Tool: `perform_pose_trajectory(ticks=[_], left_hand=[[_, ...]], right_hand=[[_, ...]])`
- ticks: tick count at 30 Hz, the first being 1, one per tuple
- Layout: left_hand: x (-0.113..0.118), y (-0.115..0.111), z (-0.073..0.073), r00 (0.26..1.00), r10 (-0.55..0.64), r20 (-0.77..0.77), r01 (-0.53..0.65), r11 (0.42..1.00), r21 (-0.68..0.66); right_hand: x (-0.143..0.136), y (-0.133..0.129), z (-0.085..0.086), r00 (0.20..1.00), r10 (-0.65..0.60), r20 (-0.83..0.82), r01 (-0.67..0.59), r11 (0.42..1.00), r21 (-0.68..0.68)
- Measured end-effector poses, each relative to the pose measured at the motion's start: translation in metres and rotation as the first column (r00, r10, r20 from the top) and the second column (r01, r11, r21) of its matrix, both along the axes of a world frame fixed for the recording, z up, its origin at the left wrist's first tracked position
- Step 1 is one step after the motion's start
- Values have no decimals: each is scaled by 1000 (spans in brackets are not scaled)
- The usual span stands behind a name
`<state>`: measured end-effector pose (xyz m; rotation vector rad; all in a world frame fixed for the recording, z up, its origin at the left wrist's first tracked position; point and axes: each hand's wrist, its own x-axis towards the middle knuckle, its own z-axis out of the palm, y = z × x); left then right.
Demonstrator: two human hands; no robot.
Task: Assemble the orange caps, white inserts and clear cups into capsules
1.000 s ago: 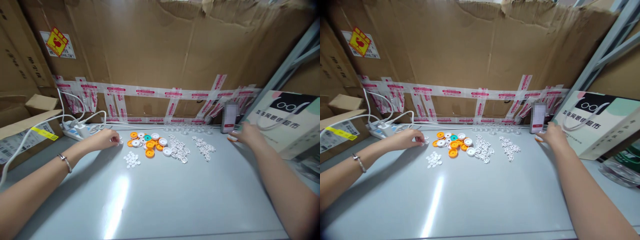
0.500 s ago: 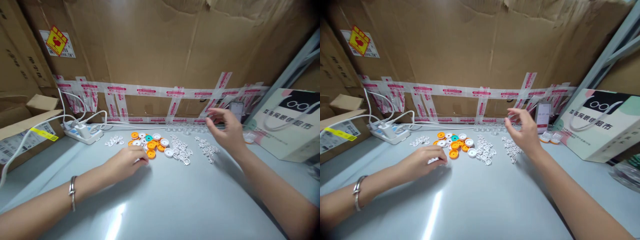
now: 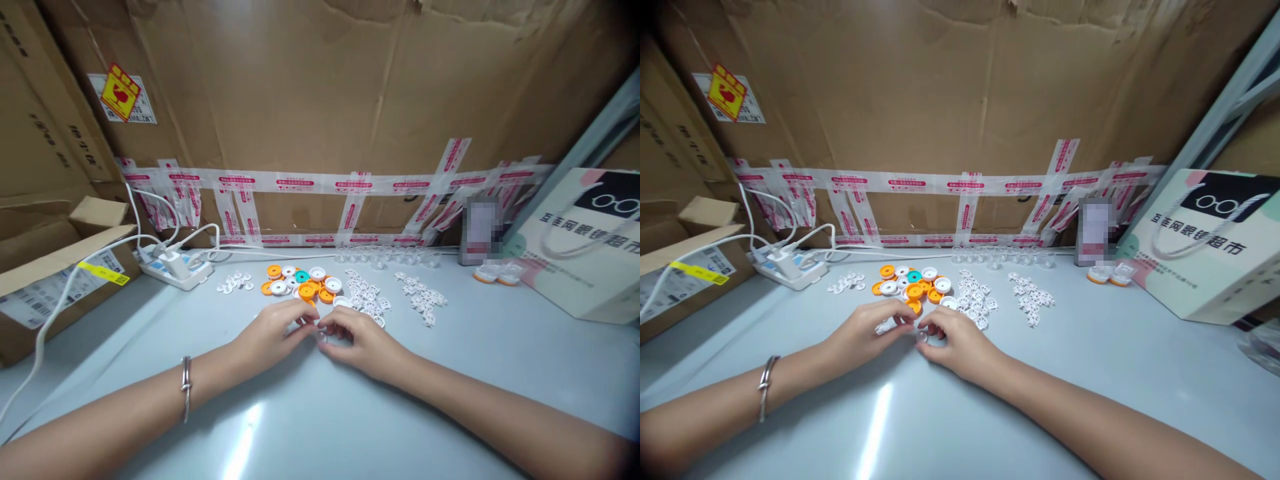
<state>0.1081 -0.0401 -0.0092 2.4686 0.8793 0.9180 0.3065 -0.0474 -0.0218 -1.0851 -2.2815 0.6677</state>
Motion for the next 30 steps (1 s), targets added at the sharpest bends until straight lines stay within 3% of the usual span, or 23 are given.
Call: perform_pose_trajectory(ticks=[3, 6, 9, 13, 20, 26, 30], left_hand=[[-15, 7, 26, 999, 44, -32, -42, 998, 47], [-38, 22, 52, 967, 44, -252, -51, 998, -20], [-67, 39, 63, 901, 69, -427, -115, 990, -84], [-100, 52, 56, 805, 73, -589, -222, 957, -185], [-122, 49, 48, 807, 122, -579, -273, 945, -182], [-89, 49, 32, 870, 179, -459, -234, 970, -65], [-60, 46, 14, 889, 223, -401, -184, 974, 132]], right_hand=[[-3, -2, -3, 999, -3, -37, 3, 1000, -8], [-4, -3, -2, 999, -9, -38, 8, 1000, -19], [-1, -1, 0, 999, -30, -14, 29, 999, -31], [4, 2, 0, 998, -59, 14, 59, 998, -27], [5, 4, 2, 997, -60, 45, 61, 998, -18], [10, 7, 4, 999, -35, 17, 36, 999, -20], [11, 8, 2, 999, -42, -7, 41, 998, -52]])
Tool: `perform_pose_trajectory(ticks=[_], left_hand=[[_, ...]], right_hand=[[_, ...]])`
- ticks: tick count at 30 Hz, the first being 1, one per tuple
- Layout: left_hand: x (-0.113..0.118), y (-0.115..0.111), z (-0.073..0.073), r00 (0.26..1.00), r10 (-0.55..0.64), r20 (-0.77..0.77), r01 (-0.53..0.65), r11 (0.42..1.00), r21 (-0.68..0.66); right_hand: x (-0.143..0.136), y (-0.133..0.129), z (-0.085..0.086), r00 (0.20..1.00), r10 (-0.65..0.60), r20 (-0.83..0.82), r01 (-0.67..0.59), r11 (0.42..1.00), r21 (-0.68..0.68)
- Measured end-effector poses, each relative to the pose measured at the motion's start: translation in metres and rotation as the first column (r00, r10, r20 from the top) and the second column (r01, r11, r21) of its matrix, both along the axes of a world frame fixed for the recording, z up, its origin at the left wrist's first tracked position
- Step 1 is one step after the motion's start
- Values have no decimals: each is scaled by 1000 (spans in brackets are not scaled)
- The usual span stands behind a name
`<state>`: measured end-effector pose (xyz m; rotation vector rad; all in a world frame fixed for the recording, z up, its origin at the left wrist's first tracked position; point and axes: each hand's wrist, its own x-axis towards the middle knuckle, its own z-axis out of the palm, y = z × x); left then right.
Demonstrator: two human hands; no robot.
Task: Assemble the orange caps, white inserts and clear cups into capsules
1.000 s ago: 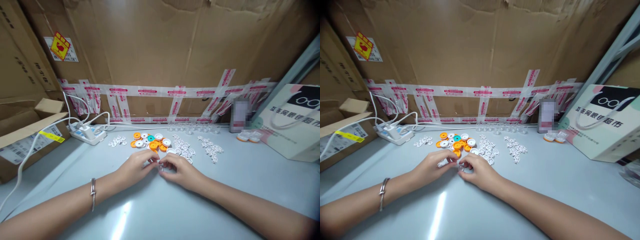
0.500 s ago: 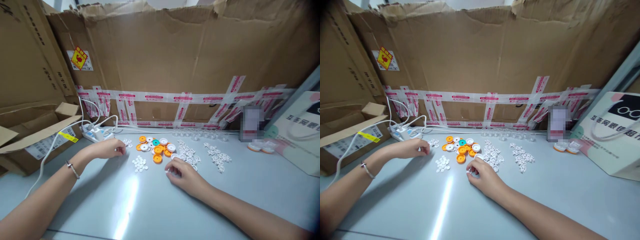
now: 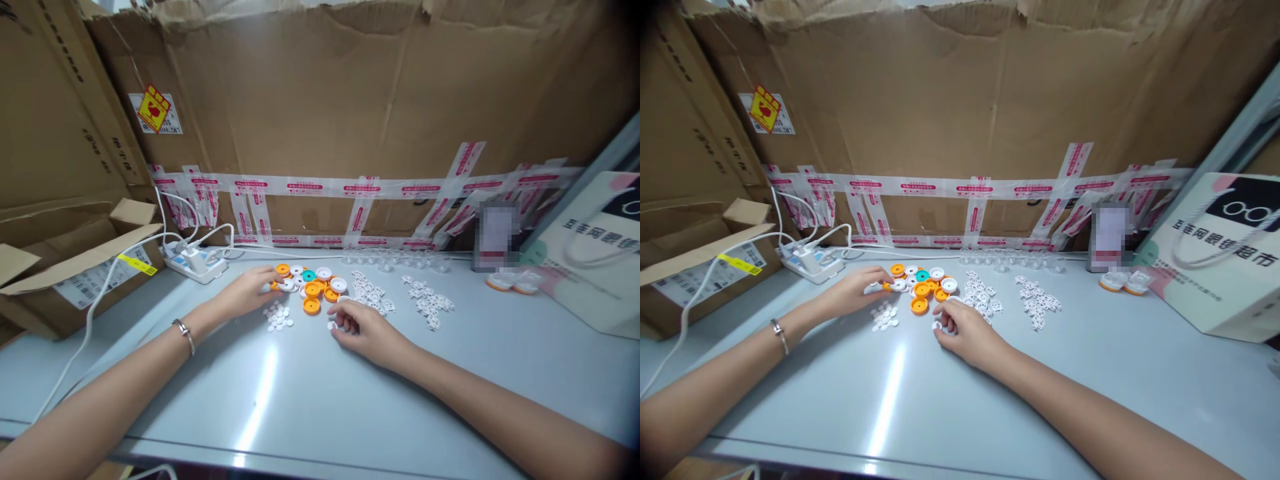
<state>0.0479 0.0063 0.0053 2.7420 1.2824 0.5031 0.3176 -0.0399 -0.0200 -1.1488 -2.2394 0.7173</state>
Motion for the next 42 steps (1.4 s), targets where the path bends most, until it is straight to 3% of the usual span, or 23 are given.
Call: perform_pose_trajectory(ticks=[5, 11, 16, 19, 24, 35, 39, 42], left_hand=[[11, 4, -12, 997, 2, -71, 7, 991, 130], [20, -14, 2, 997, -2, -73, 20, 970, 241], [53, -40, 9, 914, -397, -84, 398, 838, 372], [69, -42, 1, 877, -462, -131, 477, 804, 355], [76, -35, -12, 880, -456, -132, 472, 805, 359], [78, -34, -19, 887, -445, -119, 459, 829, 320], [64, -29, 1, 906, -418, -70, 420, 865, 274], [36, -20, 26, 959, -282, 14, 274, 941, 199]], right_hand=[[1, -2, -2, 999, 10, -36, -11, 999, -43], [10, 0, 5, 993, 55, -109, -77, 974, -211], [17, 3, 12, 976, 76, -202, -147, 919, -365], [17, 3, 13, 975, 94, -202, -161, 924, -347], [18, 1, 14, 977, 105, -188, -163, 930, -329], [10, 0, 15, 998, 36, -44, -43, 982, -183], [10, 0, 12, 999, 38, -19, -40, 993, -108], [10, 0, 11, 1000, 23, -1, -23, 995, -100]])
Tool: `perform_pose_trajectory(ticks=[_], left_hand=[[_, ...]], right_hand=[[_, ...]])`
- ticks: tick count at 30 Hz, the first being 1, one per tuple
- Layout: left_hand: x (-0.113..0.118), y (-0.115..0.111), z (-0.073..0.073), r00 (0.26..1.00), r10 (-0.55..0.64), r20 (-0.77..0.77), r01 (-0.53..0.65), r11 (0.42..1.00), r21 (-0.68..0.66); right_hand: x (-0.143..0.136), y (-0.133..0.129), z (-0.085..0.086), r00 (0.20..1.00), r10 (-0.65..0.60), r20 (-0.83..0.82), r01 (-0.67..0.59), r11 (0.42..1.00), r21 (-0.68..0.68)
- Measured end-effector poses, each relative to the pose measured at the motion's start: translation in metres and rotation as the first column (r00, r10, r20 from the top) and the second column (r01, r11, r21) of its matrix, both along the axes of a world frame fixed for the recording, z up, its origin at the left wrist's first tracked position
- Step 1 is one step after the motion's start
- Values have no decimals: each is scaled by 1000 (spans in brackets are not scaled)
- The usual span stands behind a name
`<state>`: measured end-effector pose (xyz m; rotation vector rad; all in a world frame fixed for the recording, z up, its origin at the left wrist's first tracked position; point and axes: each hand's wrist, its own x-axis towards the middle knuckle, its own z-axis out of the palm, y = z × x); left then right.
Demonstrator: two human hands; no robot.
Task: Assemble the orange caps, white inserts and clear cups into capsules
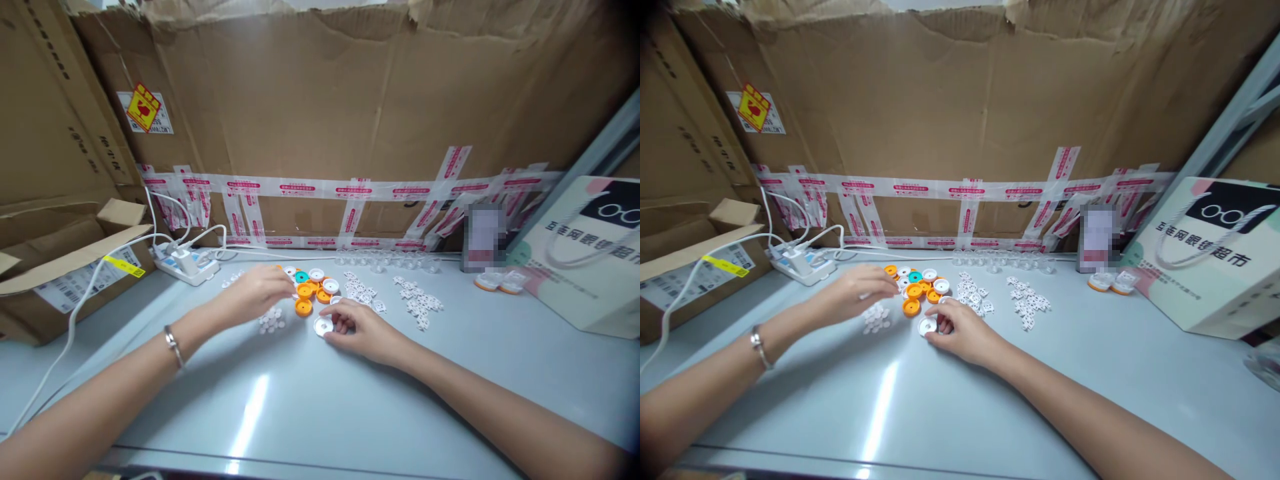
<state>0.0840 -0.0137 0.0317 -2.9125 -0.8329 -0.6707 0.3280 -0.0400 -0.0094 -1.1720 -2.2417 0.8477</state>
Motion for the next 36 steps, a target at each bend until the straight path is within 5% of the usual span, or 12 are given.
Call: perform_pose_trajectory(ticks=[3, 7, 12, 29, 36], left_hand=[[-41, 13, 16, 979, 199, -44, -204, 953, -223], [-90, 31, 13, 868, 364, -339, -485, 771, -413], [-109, 38, 6, 837, 317, -446, -527, 685, -502], [-96, 38, -8, 852, 268, -449, -501, 662, -557], [-87, 32, 2, 877, 293, -381, -467, 706, -532]], right_hand=[[0, 2, -2, 1000, -15, 10, 15, 1000, -13], [-2, 4, -3, 999, -35, 9, 35, 999, -31], [-5, 2, -3, 998, -33, 46, 33, 999, -11], [-8, -1, -4, 998, -24, 61, 24, 1000, 13], [-10, -1, -12, 1000, -17, 14, 16, 997, 76]])
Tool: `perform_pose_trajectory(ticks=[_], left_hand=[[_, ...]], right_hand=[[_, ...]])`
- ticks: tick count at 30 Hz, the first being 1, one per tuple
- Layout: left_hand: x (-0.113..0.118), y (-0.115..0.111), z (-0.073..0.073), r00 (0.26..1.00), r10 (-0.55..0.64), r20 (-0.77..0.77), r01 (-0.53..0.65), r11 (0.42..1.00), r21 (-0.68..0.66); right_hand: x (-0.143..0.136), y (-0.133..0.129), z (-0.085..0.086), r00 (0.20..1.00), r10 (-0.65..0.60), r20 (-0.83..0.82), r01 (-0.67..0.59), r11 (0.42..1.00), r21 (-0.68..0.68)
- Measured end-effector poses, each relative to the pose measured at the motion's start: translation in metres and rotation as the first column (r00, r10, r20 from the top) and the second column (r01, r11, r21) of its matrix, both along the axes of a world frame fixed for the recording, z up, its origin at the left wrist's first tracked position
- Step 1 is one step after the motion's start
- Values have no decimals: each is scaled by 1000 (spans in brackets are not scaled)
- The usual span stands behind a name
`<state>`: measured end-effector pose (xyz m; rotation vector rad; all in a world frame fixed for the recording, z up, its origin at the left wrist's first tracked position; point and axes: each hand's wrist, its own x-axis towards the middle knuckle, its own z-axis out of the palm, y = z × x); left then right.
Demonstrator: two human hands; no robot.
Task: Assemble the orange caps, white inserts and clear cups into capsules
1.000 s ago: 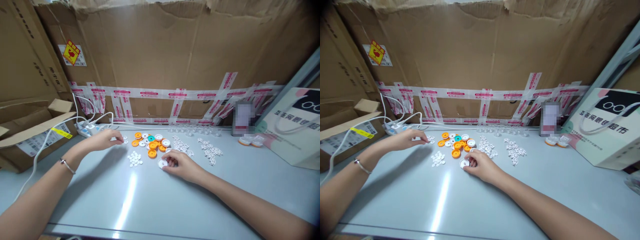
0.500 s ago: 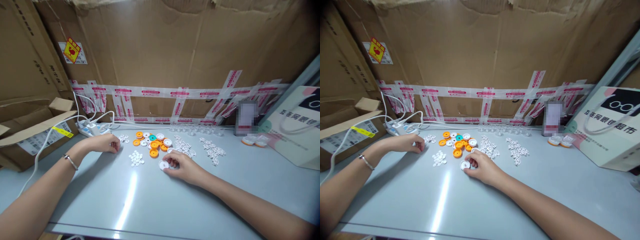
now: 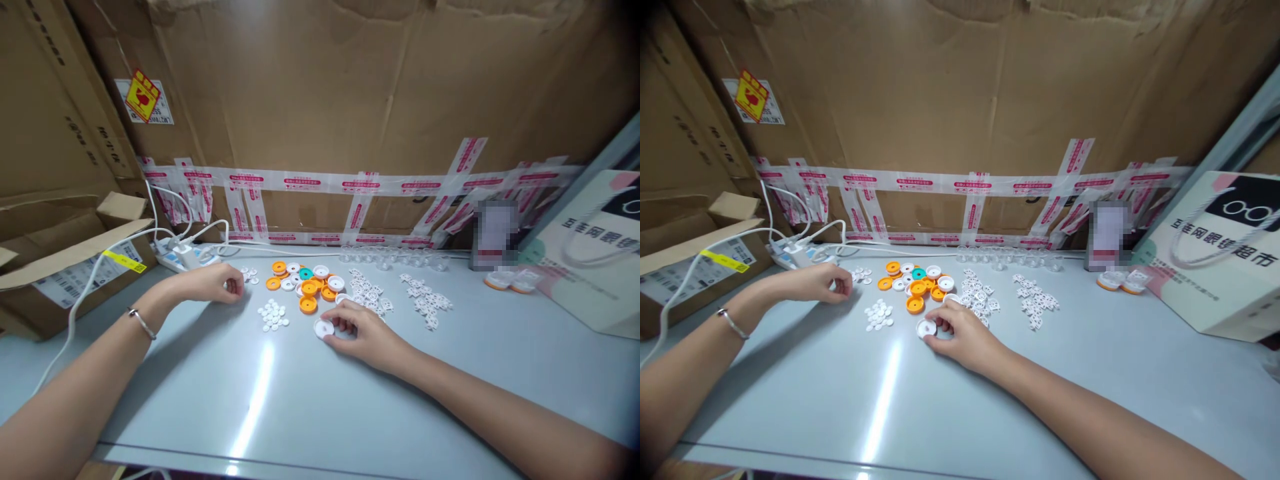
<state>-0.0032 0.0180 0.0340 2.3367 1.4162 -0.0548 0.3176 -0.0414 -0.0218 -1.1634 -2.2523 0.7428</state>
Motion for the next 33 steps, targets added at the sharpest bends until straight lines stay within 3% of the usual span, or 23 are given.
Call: perform_pose_trajectory(ticks=[3, 6, 9, 11, 15, 23, 33], left_hand=[[27, -12, 3, 983, -53, 178, 18, 980, 196], [69, -30, -7, 899, -235, 370, 67, 908, 413], [105, -44, -25, 850, -415, 324, 193, 818, 542], [119, -48, -36, 857, -423, 293, 208, 806, 554], [125, -46, -47, 871, -396, 291, 190, 817, 544], [125, -48, -47, 860, -415, 298, 222, 828, 514], [122, -46, -53, 844, -486, 226, 275, 754, 596]], right_hand=[[-1, 1, -5, 1000, -3, -23, 4, 1000, 25], [-2, 1, -8, 999, 5, -40, -3, 999, 37], [-2, 2, -10, 998, 24, -57, -22, 999, 39], [-2, 3, -11, 997, 33, -64, -30, 999, 44], [-1, 4, -12, 997, 41, -70, -38, 998, 54], [-1, 2, -9, 998, 37, -58, -33, 997, 65], [-2, 2, -12, 995, 45, -86, -38, 996, 85]])
